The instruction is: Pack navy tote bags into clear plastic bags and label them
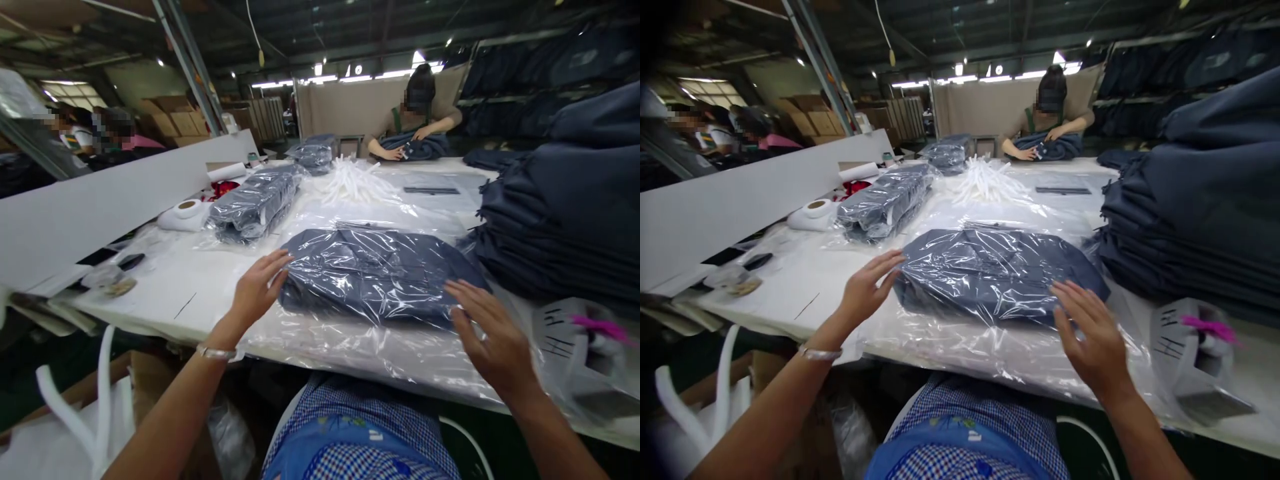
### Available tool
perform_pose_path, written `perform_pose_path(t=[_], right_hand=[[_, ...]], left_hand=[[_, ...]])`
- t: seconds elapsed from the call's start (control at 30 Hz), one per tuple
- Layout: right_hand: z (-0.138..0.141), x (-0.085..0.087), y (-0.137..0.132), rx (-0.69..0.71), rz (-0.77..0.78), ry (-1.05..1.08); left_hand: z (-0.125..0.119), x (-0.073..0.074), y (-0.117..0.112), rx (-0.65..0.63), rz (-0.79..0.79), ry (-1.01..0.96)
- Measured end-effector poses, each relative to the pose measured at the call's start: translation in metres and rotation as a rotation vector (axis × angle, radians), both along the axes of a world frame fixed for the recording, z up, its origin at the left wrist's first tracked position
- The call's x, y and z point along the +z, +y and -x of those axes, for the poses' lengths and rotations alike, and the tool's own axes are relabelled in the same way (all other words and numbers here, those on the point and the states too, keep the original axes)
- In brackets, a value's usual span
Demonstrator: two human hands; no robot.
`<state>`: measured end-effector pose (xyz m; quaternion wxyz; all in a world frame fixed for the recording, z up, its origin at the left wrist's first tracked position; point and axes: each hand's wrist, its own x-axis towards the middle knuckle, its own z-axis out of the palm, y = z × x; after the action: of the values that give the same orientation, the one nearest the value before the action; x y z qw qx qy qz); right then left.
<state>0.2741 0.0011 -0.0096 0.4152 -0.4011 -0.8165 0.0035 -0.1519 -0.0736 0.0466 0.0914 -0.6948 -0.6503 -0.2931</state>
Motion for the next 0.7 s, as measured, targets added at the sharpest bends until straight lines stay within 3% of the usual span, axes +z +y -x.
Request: perform_pose_path(t=[0.07,0.13,0.27,0.37,0.5,0.6,0.7], right_hand=[[0.028,-0.008,0.043,0.053,0.019,-0.174],[0.037,-0.03,0.078,0.017,0.074,-0.356],[0.026,-0.083,0.109,-0.096,0.166,-0.533],[0.022,-0.101,0.108,-0.121,0.146,-0.554],[0.029,-0.101,0.113,-0.163,0.143,-0.543],[0.029,-0.099,0.116,-0.162,0.15,-0.546],[0.029,-0.092,0.106,-0.141,0.1,-0.514]], left_hand=[[0.002,-0.01,0.042,-0.075,0.051,0.097],[0.01,-0.034,0.067,-0.072,0.111,0.162],[0.022,-0.101,0.073,-0.021,0.169,0.217],[0.025,-0.137,0.068,-0.022,0.178,0.231],[0.03,-0.149,0.087,-0.039,0.167,0.205],[0.032,-0.147,0.101,-0.048,0.14,0.186],[0.024,-0.141,0.098,-0.013,0.111,0.182]])
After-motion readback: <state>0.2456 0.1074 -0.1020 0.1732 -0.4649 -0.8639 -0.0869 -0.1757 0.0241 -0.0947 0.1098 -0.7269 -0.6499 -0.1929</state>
